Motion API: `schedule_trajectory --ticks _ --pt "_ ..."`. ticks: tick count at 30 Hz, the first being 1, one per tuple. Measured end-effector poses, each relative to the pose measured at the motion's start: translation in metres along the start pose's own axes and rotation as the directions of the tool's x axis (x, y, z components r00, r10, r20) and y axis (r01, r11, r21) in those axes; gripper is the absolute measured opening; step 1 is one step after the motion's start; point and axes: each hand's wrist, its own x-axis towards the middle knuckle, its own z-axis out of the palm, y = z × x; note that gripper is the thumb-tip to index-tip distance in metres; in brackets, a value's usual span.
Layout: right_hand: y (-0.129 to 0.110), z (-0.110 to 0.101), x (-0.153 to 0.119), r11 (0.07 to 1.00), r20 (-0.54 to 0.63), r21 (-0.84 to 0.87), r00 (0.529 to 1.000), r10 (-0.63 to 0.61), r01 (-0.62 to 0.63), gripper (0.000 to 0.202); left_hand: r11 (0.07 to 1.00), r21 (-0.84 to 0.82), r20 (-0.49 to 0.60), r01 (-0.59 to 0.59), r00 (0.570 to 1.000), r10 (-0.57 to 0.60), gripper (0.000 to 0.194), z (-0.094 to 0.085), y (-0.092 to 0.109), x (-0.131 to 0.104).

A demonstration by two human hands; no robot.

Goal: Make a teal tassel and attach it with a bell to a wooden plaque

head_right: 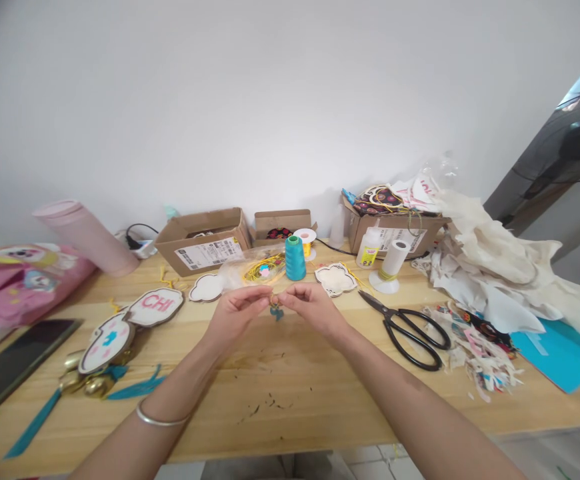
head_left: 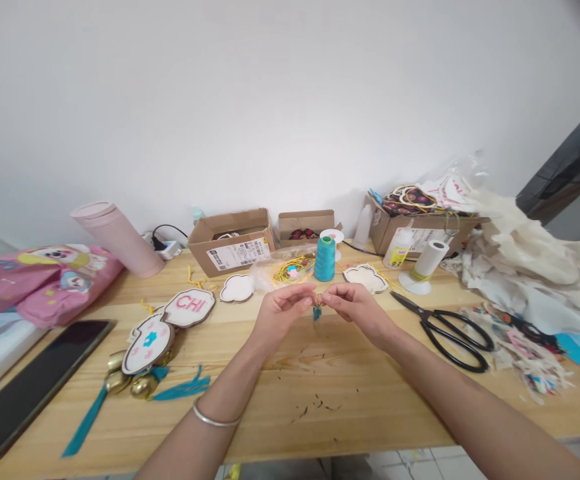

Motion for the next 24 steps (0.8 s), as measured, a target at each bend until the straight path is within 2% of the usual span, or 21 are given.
schedule_trajectory --ticks 3,8,18,24 --pt "0.0 -0.0003 0.0003 1.0 0.01 -0.001 1.0 0.022 -0.022 0.024 1.0 0.027 0.024 -0.009 1.0 0.008 0.016 0.0 0.0003 -0.0006" --pt "-0.0003 0.0 0.0009 0.999 0.011 -0.008 0.999 0.047 -0.047 0.024 0.996 0.091 0.048 -0.026 0.999 0.022 0.015 0.0003 0.0032 -0.0015" --pt "0.0011 -0.0004 0.0 0.997 0.048 -0.004 0.996 0.078 -0.078 0.026 0.968 0.206 0.066 -0.144 0.989 0.133 0.011 0.0063 0.0035 -0.0015" --pt "0.0053 -0.0043 0.0009 0.987 0.168 0.078 0.978 0.127 -0.141 0.025 0.909 0.308 0.088 -0.281 0.96 0.266 0.01 0.0047 0.0027 -0.0018"
